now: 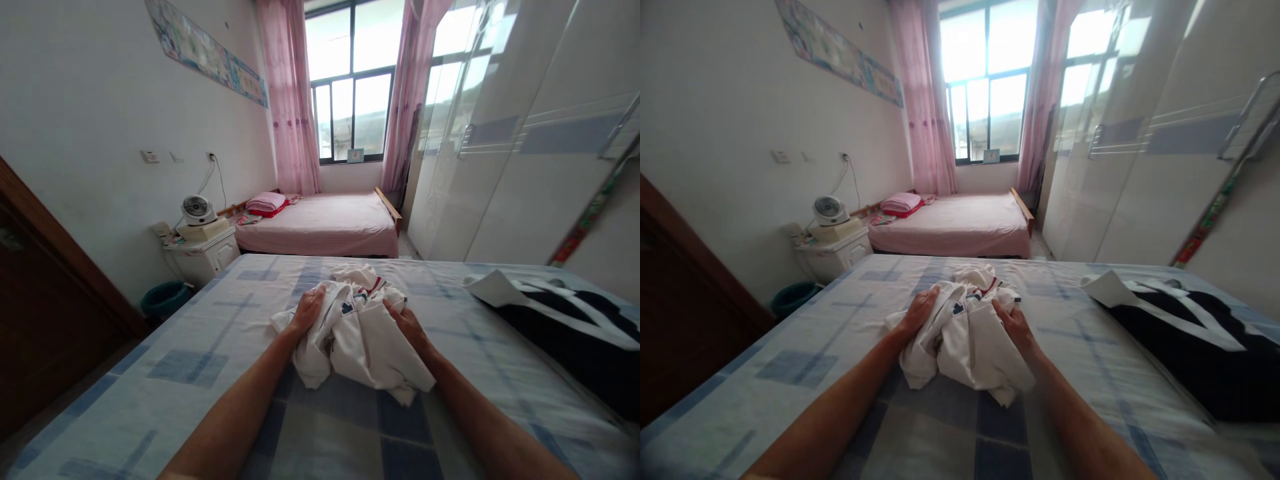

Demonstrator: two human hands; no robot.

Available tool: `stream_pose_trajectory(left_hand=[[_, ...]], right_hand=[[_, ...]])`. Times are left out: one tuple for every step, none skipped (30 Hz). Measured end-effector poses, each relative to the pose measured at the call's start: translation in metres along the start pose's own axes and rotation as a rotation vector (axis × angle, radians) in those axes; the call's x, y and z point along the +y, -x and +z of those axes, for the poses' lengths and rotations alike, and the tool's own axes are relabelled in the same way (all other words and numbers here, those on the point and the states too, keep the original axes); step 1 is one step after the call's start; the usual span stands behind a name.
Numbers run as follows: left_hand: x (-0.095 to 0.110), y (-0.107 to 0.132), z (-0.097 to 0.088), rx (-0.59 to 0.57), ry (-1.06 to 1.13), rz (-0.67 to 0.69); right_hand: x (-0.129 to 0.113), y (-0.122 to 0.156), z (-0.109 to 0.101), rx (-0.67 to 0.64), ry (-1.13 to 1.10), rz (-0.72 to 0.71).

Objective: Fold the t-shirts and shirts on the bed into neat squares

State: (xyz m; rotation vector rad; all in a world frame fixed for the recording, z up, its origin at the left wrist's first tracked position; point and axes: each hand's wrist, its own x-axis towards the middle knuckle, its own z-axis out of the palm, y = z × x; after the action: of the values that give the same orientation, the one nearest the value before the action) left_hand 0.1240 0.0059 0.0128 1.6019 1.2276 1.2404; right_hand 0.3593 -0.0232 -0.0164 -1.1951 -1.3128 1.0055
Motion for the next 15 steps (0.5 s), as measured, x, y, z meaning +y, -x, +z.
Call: stream_pose_trajectory(left_hand=[[-0.002,-0.001,0.000,0.022,-0.012,0.011],[0.000,-0.003,-0.005,0.061,-0.023,0.015],[0.007,-0.006,-0.013,0.118,-0.038,0.015],[0.016,-0.009,-0.026,0.199,-0.064,0.018],[0.028,-0.012,-0.042,0.306,-0.104,0.027],[0.040,-0.013,-0.060,0.429,-0.176,0.032],[0.053,-0.012,-0.080,0.567,-0.268,0.066],[0.064,-0.010,-0.100,0.701,-0.375,0.121],[0.074,-0.007,-0.119,0.801,-0.485,0.187],[0.081,-0.003,-0.135,0.850,-0.615,0.224],[0.085,0.002,-0.148,0.867,-0.774,0.205],[0.087,0.006,-0.158,0.864,-0.922,0.169],[0.087,0.010,-0.163,0.842,-1.058,0.106],[0.084,0.012,-0.165,0.804,-1.168,0.033],[0.080,0.013,-0.163,0.750,-1.245,-0.032]], right_hand=[[0.000,-0.001,0.001,0.020,0.003,0.014],[0.000,-0.003,0.001,0.033,0.007,0.025],[0.000,-0.004,0.002,0.038,0.006,0.036],[-0.001,-0.004,0.001,0.040,-0.004,0.044],[-0.001,-0.004,0.001,0.037,-0.019,0.054],[-0.002,-0.004,0.001,0.036,-0.037,0.067],[-0.003,-0.004,0.000,0.036,-0.052,0.083],[-0.003,-0.003,0.000,0.036,-0.066,0.098],[-0.004,-0.003,0.000,0.036,-0.075,0.111],[-0.004,-0.003,0.000,0.032,-0.080,0.120],[-0.003,-0.003,0.000,0.028,-0.081,0.125],[-0.002,-0.003,0.000,0.024,-0.079,0.125],[-0.001,-0.004,0.000,0.023,-0.075,0.123],[0.000,-0.005,0.000,0.023,-0.070,0.123],[0.001,-0.006,0.000,0.023,-0.064,0.123]])
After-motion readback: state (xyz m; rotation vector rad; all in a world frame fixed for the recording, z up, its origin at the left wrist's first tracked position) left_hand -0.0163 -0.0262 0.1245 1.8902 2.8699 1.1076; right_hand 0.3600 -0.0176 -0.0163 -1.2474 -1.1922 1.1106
